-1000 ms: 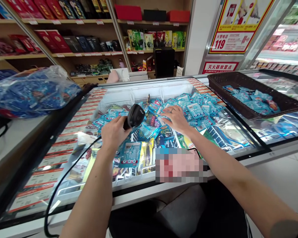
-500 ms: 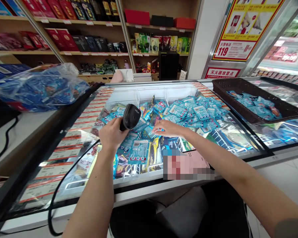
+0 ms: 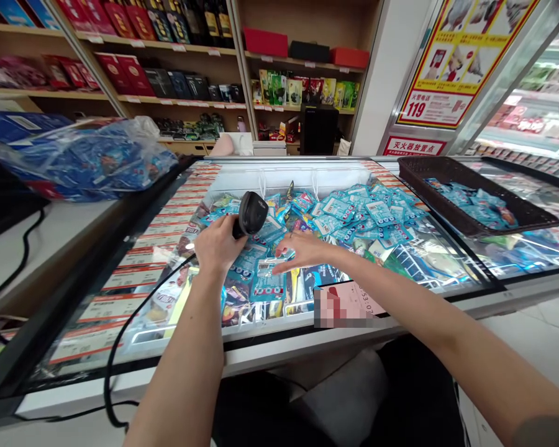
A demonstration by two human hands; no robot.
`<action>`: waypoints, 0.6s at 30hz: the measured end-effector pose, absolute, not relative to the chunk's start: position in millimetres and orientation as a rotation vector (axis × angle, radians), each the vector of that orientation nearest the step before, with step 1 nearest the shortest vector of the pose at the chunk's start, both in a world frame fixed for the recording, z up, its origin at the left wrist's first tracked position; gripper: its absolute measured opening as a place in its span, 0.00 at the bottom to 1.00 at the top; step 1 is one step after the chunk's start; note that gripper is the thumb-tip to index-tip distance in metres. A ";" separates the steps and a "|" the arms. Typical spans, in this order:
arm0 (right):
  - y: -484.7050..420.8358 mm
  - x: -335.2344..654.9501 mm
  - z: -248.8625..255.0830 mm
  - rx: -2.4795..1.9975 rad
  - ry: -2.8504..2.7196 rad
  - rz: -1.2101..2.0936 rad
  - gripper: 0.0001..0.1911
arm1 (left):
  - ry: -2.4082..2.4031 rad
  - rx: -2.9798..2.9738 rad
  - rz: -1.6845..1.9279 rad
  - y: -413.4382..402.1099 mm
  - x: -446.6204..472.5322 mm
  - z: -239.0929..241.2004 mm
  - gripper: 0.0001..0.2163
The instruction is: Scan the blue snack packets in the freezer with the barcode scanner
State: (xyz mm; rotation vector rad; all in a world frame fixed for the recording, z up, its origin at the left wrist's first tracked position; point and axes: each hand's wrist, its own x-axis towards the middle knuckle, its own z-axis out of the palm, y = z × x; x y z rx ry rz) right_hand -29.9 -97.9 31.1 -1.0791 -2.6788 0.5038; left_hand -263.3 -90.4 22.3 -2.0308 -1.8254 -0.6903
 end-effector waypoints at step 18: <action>-73.6 41.2 19.7 -1.235 -1.797 0.821 0.21 | -1.782 -2.000 -0.675 -89.6 -264.5 18.1 0.18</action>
